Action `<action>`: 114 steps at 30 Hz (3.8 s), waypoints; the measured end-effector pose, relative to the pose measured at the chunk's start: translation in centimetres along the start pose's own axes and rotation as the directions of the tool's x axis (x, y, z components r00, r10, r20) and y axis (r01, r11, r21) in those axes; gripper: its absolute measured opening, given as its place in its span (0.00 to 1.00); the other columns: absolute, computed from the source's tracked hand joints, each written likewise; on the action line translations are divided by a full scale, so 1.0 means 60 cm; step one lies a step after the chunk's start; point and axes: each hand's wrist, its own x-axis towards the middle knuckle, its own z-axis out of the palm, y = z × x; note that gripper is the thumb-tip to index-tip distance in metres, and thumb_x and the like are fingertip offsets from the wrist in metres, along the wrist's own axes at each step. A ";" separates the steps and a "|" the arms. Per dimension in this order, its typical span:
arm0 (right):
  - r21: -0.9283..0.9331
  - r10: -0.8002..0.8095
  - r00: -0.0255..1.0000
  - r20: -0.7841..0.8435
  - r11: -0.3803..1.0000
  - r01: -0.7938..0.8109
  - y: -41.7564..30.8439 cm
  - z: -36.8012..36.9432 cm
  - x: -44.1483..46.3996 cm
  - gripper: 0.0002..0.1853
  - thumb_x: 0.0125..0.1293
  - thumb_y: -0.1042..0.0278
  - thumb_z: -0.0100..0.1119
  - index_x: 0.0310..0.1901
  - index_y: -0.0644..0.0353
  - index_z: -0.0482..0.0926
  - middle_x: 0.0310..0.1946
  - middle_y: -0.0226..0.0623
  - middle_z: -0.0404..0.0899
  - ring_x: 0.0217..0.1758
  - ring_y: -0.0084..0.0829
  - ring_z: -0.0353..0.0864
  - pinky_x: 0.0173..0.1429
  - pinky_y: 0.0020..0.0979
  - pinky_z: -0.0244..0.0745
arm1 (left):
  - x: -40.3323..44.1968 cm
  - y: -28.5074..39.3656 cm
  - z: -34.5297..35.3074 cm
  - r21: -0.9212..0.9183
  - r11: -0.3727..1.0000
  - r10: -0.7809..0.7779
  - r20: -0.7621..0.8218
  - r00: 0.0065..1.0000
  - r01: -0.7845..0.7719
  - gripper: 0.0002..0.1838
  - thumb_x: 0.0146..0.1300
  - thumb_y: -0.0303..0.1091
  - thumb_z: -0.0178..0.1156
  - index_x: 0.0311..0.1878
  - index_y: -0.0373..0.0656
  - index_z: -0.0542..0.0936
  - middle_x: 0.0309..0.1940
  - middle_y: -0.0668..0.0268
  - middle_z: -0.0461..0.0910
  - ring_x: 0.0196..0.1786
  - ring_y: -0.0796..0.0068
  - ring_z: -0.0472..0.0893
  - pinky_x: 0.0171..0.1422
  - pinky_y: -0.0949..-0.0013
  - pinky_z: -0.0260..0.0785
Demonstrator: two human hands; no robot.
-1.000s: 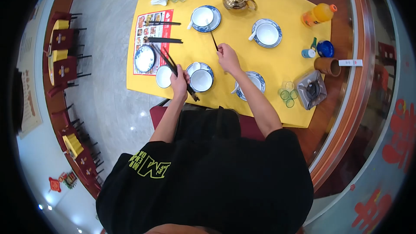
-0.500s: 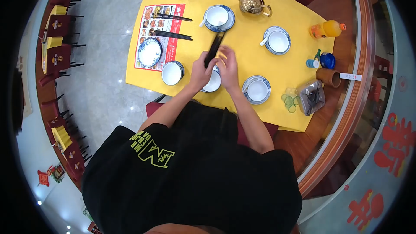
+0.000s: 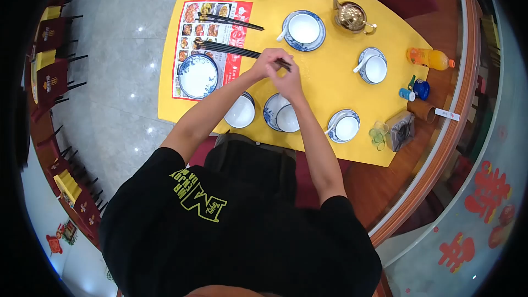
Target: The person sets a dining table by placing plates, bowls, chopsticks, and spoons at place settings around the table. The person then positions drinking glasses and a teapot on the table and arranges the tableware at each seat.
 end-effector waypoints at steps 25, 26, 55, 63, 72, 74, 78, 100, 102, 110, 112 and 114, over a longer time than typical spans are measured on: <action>0.094 0.138 0.866 -0.480 0.990 -0.106 0.028 0.066 0.024 0.34 0.88 0.51 0.46 0.18 0.56 0.61 0.15 0.27 0.63 0.20 0.22 0.60 0.35 0.32 0.69 | -0.094 -0.014 -0.244 0.895 0.036 -0.252 0.440 0.862 -0.445 0.11 0.69 0.34 0.58 0.51 0.42 0.79 0.49 0.63 0.78 0.55 0.64 0.78 0.55 0.61 0.74; 0.103 0.137 0.868 -0.478 0.990 -0.099 0.028 0.066 0.024 0.33 0.88 0.52 0.46 0.19 0.57 0.62 0.16 0.27 0.64 0.21 0.21 0.60 0.35 0.30 0.69 | -0.091 -0.018 -0.245 0.899 0.071 -0.267 0.434 0.860 -0.432 0.11 0.69 0.33 0.58 0.51 0.41 0.79 0.49 0.61 0.78 0.55 0.62 0.79 0.55 0.60 0.74; 0.193 0.149 0.929 -0.339 0.977 -0.086 0.051 0.084 0.043 0.09 0.84 0.66 0.57 0.43 0.61 0.74 0.28 0.28 0.76 0.32 0.22 0.77 0.54 0.36 0.83 | 0.019 0.013 -0.403 0.977 0.211 -0.197 0.031 0.980 0.012 0.26 0.65 0.40 0.72 0.63 0.44 0.77 0.61 0.59 0.78 0.67 0.55 0.76 0.71 0.52 0.68; 0.238 0.118 0.904 -0.410 0.971 -0.019 0.060 0.089 0.044 0.11 0.81 0.66 0.62 0.42 0.63 0.78 0.27 0.27 0.78 0.28 0.19 0.77 0.40 0.27 0.79 | 0.029 -0.012 -0.396 0.944 0.010 -0.353 0.313 0.882 -0.331 0.12 0.72 0.30 0.57 0.55 0.40 0.75 0.54 0.57 0.76 0.63 0.59 0.76 0.66 0.53 0.69; 0.085 0.183 0.876 -0.445 0.983 -0.162 0.030 0.090 0.083 0.16 0.66 0.73 0.78 0.50 0.63 0.82 0.25 0.18 0.69 0.27 0.11 0.66 0.35 0.19 0.67 | 0.024 0.061 -0.328 0.710 0.698 -0.182 0.052 0.982 0.092 0.11 0.75 0.28 0.51 0.56 0.37 0.69 0.52 0.46 0.72 0.51 0.32 0.78 0.52 0.43 0.75; 0.135 0.094 0.875 -0.475 0.990 -0.033 0.023 0.102 0.097 0.22 0.58 0.70 0.85 0.49 0.64 0.82 0.23 0.15 0.63 0.24 0.11 0.58 0.30 0.20 0.56 | 0.011 0.092 -0.275 0.482 0.870 -0.159 0.076 0.984 0.103 0.17 0.72 0.32 0.55 0.60 0.37 0.68 0.51 0.44 0.73 0.52 0.37 0.80 0.59 0.46 0.74; 0.175 0.161 0.847 -0.507 0.981 -0.081 -0.001 0.128 0.137 0.15 0.63 0.71 0.81 0.44 0.64 0.82 0.25 0.19 0.71 0.27 0.12 0.69 0.32 0.20 0.65 | 0.002 0.098 -0.184 0.347 0.925 -0.239 0.219 0.946 0.153 0.30 0.66 0.34 0.65 0.67 0.36 0.66 0.57 0.46 0.75 0.59 0.48 0.79 0.66 0.52 0.73; 0.171 0.091 0.970 -0.224 0.984 -0.053 0.063 0.138 0.115 0.10 0.70 0.75 0.70 0.32 0.65 0.78 0.29 0.28 0.81 0.30 0.17 0.75 0.37 0.25 0.72 | 0.045 0.053 -0.165 0.188 0.981 -0.092 0.183 0.979 0.057 0.10 0.61 0.30 0.68 0.46 0.44 0.88 0.33 0.60 0.88 0.35 0.62 0.88 0.44 0.64 0.78; 0.253 0.164 0.973 -0.164 0.960 -0.119 0.057 0.142 0.102 0.09 0.70 0.74 0.71 0.34 0.65 0.79 0.31 0.28 0.81 0.31 0.18 0.76 0.39 0.26 0.73 | 0.044 0.067 -0.180 0.357 0.915 -0.270 0.197 0.942 0.188 0.10 0.62 0.30 0.66 0.47 0.45 0.86 0.33 0.55 0.88 0.36 0.53 0.87 0.43 0.59 0.78; 0.221 0.219 0.911 -0.349 0.964 -0.147 0.001 0.071 0.033 0.33 0.66 0.67 0.77 0.70 0.64 0.74 0.64 0.41 0.81 0.72 0.34 0.77 0.73 0.36 0.75 | 0.059 0.055 -0.389 0.806 0.581 -0.155 0.246 0.957 -0.113 0.20 0.63 0.37 0.71 0.57 0.50 0.80 0.50 0.59 0.87 0.48 0.47 0.86 0.50 0.49 0.81; 0.106 0.230 0.915 -0.331 0.973 -0.207 -0.003 0.031 -0.025 0.33 0.66 0.65 0.77 0.70 0.64 0.74 0.65 0.43 0.80 0.72 0.38 0.77 0.73 0.37 0.74 | 0.060 0.040 -0.425 0.856 0.496 -0.185 0.267 0.946 -0.144 0.20 0.63 0.36 0.71 0.58 0.50 0.80 0.51 0.60 0.86 0.51 0.49 0.86 0.52 0.50 0.81; -0.014 0.260 0.912 -0.317 0.960 -0.278 0.003 -0.019 -0.082 0.33 0.66 0.64 0.77 0.70 0.64 0.74 0.66 0.45 0.79 0.72 0.42 0.77 0.73 0.39 0.74 | 0.060 0.026 -0.436 0.916 0.365 -0.306 0.287 0.908 -0.167 0.20 0.63 0.35 0.70 0.59 0.51 0.80 0.54 0.63 0.84 0.58 0.54 0.84 0.56 0.52 0.80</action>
